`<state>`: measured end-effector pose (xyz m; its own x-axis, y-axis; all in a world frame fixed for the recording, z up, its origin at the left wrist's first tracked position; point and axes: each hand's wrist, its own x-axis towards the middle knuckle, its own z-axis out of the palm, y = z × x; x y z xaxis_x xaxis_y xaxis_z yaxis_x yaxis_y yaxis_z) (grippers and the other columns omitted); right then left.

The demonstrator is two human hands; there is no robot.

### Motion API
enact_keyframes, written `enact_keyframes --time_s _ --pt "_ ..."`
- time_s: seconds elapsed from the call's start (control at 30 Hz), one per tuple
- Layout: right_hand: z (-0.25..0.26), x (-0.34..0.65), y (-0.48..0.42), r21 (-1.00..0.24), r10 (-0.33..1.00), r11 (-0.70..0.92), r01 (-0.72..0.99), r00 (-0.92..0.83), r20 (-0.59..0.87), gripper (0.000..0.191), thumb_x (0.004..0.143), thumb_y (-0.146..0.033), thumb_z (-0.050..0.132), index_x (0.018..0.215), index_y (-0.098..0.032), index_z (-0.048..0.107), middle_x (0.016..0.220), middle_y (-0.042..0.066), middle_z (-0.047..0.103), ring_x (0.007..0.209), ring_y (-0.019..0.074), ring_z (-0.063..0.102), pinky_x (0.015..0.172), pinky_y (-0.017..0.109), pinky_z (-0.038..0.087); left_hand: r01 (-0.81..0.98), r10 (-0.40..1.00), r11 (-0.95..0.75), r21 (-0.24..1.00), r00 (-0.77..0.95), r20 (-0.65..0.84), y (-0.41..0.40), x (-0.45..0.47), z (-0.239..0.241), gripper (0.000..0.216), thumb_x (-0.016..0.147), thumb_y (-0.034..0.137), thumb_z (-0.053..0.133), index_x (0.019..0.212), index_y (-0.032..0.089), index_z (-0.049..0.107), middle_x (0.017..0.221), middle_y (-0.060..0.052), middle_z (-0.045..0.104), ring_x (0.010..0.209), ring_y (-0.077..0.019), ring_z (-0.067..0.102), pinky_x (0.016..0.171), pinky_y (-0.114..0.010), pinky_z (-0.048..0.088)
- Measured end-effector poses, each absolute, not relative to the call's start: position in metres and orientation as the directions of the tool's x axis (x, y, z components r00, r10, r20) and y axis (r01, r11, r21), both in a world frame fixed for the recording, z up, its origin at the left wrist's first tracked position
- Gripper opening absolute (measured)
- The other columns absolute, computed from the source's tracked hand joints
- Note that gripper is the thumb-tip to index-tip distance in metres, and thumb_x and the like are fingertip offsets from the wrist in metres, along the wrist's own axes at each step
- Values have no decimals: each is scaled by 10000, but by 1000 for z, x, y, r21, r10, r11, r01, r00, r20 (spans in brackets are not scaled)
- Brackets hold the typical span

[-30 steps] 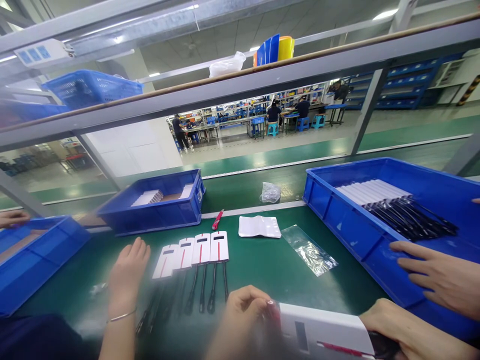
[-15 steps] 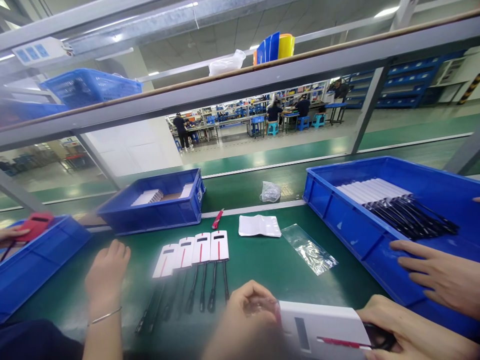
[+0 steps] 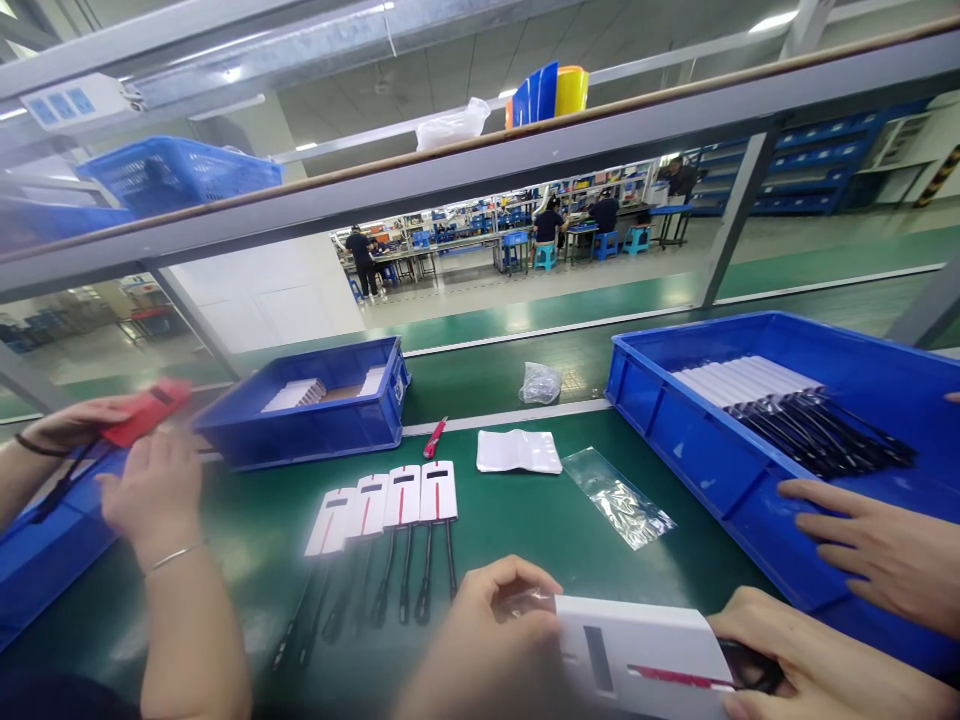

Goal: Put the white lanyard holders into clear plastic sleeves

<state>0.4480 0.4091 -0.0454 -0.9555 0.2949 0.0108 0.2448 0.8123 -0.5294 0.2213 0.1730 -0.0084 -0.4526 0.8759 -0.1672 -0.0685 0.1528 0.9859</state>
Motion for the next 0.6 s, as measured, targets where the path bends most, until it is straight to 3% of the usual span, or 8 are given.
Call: enact_keyframes --time_s 0.2,0.47,0.6 --pt "-51 447 416 -524 246 825 212 -969 -5 250 699 -391 704 942 -340 737 750 -17 691 630 220 675 556 291 533 37 863 183 982 -484 -143 174 223 2 163 738 220 751 891 166 731 878 -43 661 815 -182 637 735 -269 511" --pt "-35 446 410 -611 255 746 264 -961 -104 270 820 -468 675 976 -263 757 842 22 703 731 198 668 642 234 526 147 878 192 970 -468 -103 175 224 4 226 741 288 754 941 186 736 856 -30 674 787 -175 619 698 -248 500" --pt "-22 434 401 -608 202 757 241 -970 -133 341 840 -533 634 980 -248 759 852 43 710 742 211 666 640 247 514 303 900 179 936 -434 -31 176 223 3 211 780 313 733 954 194 733 895 -34 709 794 -187 653 705 -253 531"
